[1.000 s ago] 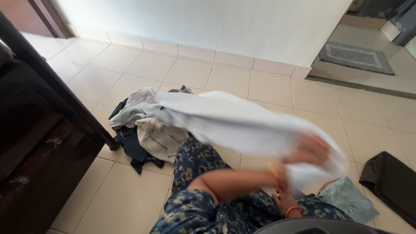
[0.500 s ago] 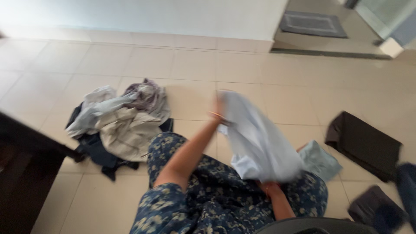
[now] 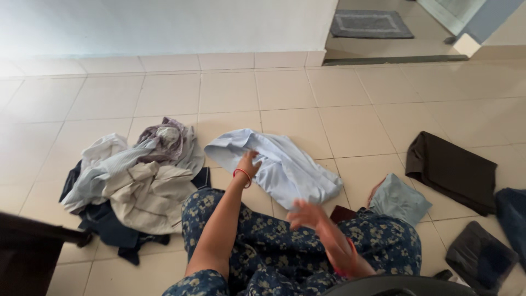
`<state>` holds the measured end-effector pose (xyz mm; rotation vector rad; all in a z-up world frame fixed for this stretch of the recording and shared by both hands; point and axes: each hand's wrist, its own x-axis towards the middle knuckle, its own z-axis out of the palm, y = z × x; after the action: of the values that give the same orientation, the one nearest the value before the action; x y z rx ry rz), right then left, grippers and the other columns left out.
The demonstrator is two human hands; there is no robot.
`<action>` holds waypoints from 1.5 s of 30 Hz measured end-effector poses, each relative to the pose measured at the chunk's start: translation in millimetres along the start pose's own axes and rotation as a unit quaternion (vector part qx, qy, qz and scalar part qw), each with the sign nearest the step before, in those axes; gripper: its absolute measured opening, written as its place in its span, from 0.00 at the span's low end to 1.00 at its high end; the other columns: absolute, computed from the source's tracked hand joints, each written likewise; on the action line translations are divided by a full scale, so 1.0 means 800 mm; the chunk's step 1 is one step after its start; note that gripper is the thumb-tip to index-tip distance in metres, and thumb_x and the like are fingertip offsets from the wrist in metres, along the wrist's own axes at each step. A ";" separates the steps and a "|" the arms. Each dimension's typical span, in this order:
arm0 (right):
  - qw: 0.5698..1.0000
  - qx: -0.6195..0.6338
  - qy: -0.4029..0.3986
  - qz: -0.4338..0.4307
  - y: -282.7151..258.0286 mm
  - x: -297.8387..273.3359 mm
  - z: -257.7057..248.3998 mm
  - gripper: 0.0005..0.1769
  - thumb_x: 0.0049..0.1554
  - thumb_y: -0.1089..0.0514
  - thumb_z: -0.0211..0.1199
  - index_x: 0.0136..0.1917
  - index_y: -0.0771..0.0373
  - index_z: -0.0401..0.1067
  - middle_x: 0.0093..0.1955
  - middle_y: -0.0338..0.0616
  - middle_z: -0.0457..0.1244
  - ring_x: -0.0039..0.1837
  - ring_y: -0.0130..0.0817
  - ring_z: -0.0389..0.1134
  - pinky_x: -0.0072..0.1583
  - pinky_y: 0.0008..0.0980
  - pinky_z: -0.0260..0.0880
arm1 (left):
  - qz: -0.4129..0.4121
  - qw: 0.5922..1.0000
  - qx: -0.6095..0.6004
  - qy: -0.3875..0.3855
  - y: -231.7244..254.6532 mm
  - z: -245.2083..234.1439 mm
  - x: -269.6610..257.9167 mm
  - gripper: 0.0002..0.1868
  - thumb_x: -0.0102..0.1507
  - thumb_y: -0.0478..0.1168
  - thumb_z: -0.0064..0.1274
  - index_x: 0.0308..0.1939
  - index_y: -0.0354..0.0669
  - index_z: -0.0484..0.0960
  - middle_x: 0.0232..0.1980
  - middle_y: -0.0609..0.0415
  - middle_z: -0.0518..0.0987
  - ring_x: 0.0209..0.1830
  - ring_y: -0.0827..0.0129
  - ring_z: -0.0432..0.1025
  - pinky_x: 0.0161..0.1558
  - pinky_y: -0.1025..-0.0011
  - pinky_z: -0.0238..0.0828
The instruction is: The person folds a pink garment and a light blue long-sleeved shirt by hand, smoothing the fabric on the floor and folding the sleeves and body into rectangles.
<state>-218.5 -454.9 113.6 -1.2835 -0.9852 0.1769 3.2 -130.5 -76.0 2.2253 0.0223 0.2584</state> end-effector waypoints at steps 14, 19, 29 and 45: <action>0.918 0.325 -0.068 -0.217 -0.175 0.088 0.068 0.33 0.71 0.49 0.37 0.83 0.66 0.49 0.85 0.59 0.45 0.86 0.53 0.46 0.84 0.62 0.34 | -0.043 0.946 0.236 -0.218 -0.017 0.039 -0.003 0.24 0.62 0.52 0.59 0.62 0.59 0.76 0.64 0.54 0.75 0.66 0.54 0.69 0.64 0.52 0.67; 0.893 -0.417 -0.040 -0.164 0.001 0.124 -0.072 0.43 0.64 0.30 0.37 0.82 0.56 0.52 0.82 0.53 0.47 0.83 0.46 0.45 0.80 0.48 0.41 | -0.069 0.920 0.295 -0.250 -0.021 0.046 -0.008 0.25 0.61 0.52 0.60 0.62 0.61 0.76 0.67 0.55 0.70 0.70 0.55 0.64 0.65 0.50 0.64; 0.516 -0.533 -0.121 0.660 0.153 -0.119 -0.412 0.47 0.54 0.30 0.67 0.81 0.28 0.48 0.88 0.48 0.30 0.86 0.56 0.36 0.79 0.54 0.47 | -0.082 0.915 0.303 -0.252 -0.030 0.046 -0.010 0.30 0.59 0.53 0.63 0.64 0.65 0.74 0.71 0.56 0.65 0.74 0.54 0.61 0.67 0.46 0.62; 0.538 -0.506 -0.072 0.670 0.157 -0.406 -0.445 0.41 0.61 0.44 0.58 0.82 0.37 0.44 0.84 0.55 0.41 0.84 0.55 0.43 0.79 0.51 0.50 | -0.203 0.859 0.402 -0.245 -0.041 0.028 0.003 0.35 0.60 0.43 0.62 0.71 0.55 0.67 0.78 0.59 0.61 0.75 0.57 0.63 0.65 0.49 0.66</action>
<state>-116.9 -868.0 -144.9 -2.9795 0.1829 1.0130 12.4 -127.4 -114.8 2.9651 0.3812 -0.6811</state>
